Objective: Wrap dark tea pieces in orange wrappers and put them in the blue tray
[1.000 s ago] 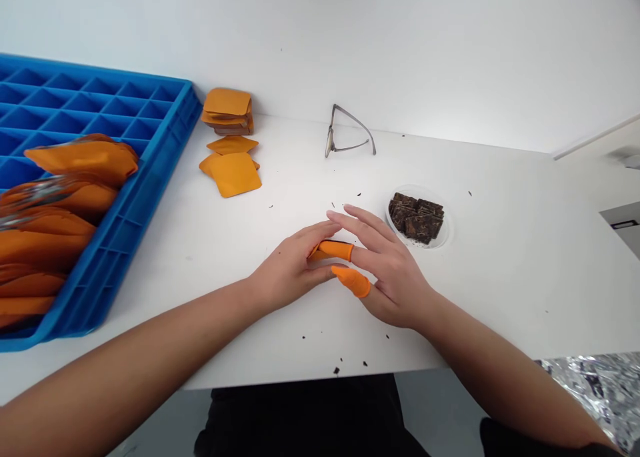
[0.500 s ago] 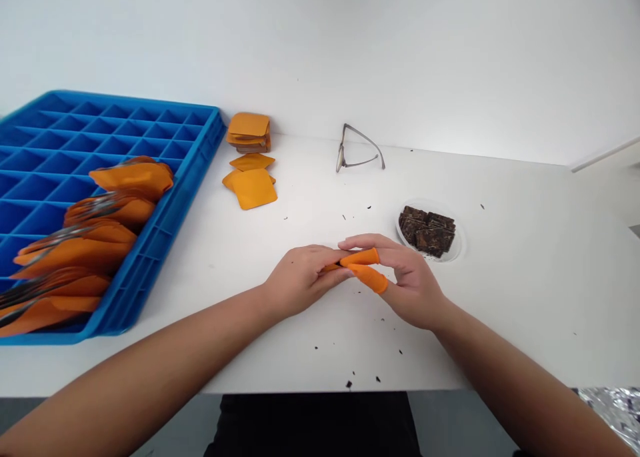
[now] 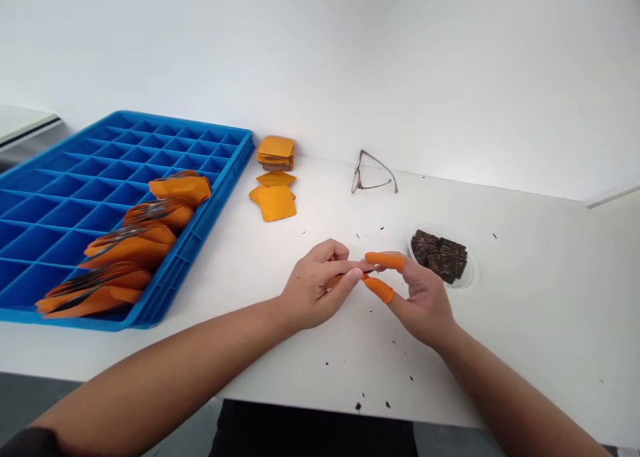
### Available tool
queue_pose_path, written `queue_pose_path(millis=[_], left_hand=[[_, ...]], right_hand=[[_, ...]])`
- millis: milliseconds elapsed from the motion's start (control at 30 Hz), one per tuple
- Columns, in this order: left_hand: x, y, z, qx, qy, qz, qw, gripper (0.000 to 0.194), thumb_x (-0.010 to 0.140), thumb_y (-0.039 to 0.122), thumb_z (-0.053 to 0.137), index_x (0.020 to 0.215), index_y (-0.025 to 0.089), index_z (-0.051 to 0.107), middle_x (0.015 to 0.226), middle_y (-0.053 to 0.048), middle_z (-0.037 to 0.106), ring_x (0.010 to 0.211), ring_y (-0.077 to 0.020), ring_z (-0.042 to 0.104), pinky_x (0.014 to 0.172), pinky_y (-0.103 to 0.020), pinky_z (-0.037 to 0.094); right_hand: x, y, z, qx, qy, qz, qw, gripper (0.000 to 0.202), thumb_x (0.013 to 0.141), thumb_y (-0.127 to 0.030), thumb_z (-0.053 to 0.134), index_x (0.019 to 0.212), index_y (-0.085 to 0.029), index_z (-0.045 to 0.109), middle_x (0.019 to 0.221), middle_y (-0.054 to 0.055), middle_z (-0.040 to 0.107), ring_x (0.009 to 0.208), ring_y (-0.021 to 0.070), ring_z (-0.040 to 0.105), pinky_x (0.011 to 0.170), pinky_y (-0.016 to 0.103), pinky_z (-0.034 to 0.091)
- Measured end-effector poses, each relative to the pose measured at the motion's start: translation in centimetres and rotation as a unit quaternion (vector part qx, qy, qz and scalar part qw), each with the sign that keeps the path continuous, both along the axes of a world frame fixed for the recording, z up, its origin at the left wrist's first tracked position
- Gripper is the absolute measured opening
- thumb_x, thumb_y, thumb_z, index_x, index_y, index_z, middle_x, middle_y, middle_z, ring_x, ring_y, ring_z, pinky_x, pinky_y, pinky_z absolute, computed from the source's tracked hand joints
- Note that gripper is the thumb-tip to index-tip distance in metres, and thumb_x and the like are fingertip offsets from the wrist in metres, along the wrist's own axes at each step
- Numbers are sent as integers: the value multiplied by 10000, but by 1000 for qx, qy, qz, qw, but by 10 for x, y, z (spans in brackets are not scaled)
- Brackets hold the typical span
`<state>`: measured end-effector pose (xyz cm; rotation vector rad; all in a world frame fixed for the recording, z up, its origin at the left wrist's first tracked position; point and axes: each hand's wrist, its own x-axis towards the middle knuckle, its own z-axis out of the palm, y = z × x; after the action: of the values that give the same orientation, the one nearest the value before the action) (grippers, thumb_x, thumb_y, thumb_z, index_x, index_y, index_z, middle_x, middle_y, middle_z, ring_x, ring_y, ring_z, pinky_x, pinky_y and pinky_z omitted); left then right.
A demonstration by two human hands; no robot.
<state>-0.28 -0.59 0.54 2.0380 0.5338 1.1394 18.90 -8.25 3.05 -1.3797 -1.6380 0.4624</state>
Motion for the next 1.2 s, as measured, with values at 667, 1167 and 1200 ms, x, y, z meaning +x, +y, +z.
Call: queue_pose_path(millis=[667, 1167, 1200], left_hand=[[6, -1, 3, -15, -57, 51, 997, 156, 944, 306, 686, 913, 190, 785, 812, -45, 688, 740, -135, 644, 680, -279, 560], [5, 3, 2, 64, -26, 89, 994, 204, 928, 378, 721, 853, 189, 741, 799, -31, 675, 780, -153, 620, 744, -315, 509], [5, 4, 2, 63, -33, 86, 994, 198, 916, 379, 736, 862, 189, 748, 803, -32, 671, 774, -150, 613, 737, -312, 509]], right_hand=[[1, -7, -8, 68, 110, -6, 992, 337, 908, -87, 677, 1136, -330, 730, 949, 12, 733, 876, 162, 677, 799, 341, 589], [5, -1, -11, 61, -10, 19, 998, 226, 929, -126, 642, 1050, -300, 722, 959, 22, 700, 904, 169, 653, 783, 334, 559], [7, -1, -12, 58, -4, 17, 998, 223, 933, -131, 634, 1050, -301, 719, 958, 22, 694, 896, 166, 648, 777, 329, 557]])
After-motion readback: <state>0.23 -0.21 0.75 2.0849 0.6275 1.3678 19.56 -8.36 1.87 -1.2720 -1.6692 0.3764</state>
